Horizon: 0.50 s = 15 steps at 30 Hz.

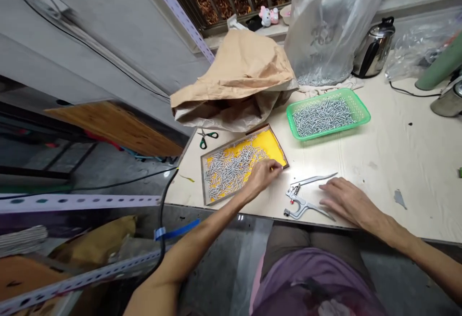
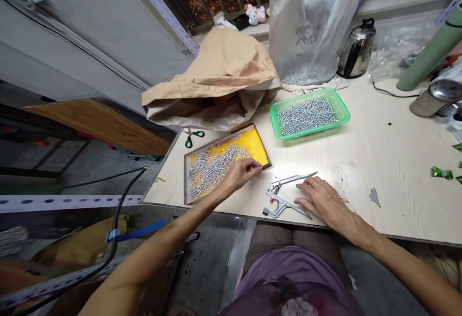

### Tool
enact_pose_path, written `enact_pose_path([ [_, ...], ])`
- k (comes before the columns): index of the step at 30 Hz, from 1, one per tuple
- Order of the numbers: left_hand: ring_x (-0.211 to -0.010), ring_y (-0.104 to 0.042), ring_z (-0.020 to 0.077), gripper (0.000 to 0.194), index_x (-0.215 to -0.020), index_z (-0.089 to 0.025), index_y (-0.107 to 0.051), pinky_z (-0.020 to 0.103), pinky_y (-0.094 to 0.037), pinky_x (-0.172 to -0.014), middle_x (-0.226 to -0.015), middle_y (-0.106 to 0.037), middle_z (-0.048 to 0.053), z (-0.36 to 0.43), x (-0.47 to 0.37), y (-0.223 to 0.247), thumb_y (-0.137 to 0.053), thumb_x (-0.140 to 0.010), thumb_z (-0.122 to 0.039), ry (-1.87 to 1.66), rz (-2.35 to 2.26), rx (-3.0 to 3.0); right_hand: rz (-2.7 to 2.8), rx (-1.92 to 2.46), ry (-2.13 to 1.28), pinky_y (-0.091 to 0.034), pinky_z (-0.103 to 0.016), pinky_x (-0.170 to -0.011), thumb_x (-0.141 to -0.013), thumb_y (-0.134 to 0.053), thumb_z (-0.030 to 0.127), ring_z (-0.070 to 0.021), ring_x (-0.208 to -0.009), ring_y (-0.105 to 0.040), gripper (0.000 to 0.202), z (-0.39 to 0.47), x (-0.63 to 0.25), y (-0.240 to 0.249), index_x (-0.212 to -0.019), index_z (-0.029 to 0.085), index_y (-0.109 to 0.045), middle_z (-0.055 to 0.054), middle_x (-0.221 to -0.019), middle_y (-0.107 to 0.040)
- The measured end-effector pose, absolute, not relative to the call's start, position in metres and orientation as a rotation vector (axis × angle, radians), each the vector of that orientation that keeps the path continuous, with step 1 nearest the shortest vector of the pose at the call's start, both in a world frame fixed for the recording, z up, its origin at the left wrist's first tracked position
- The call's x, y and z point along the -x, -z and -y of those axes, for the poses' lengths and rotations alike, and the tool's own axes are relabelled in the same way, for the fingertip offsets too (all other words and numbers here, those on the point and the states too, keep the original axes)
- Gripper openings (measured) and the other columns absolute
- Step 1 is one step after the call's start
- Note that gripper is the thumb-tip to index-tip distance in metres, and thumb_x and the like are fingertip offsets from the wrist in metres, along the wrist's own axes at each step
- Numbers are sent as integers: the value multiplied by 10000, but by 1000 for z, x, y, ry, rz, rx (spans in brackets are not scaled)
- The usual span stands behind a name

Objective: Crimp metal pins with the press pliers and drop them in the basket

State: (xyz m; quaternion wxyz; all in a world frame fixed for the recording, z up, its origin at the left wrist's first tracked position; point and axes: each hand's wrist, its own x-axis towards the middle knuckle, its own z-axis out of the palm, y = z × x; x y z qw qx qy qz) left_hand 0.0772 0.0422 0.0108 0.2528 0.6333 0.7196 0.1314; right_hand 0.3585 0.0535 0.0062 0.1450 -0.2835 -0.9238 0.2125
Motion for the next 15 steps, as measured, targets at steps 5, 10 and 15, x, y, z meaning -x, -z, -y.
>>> enact_pose_path([
  [5, -603, -542, 122, 167, -718, -133, -696, 210, -368, -572, -657, -658, 10, 10, -106, 0, -642, -709, -291, -265, -1759, -1259, 2696, 821, -752, -500, -340, -701, -899, -552, 332, -221, -844, -581, 278, -17, -368, 11, -1110, 154, -584, -98, -940, -600],
  [10, -565, -509, 113, 252, -705, -116, -684, 198, -325, -515, -580, -611, 1, 23, -114, 15, -625, -671, -358, -204, -1812, -1085, 2669, 931, -782, -465, -306, -673, -940, -390, 149, -184, -767, -564, 221, -3, -362, 18, -1032, 161, -591, -75, -871, -587],
  [15, -512, -450, 93, 266, -672, -116, -677, 196, -290, -483, -511, -540, -26, 18, -113, 15, -602, -643, -369, -125, -1806, -1096, 2666, 973, -853, -438, -276, -639, -913, -333, 53, -164, -734, -546, 282, -1, -361, 19, -1000, 160, -579, -72, -875, -580],
])
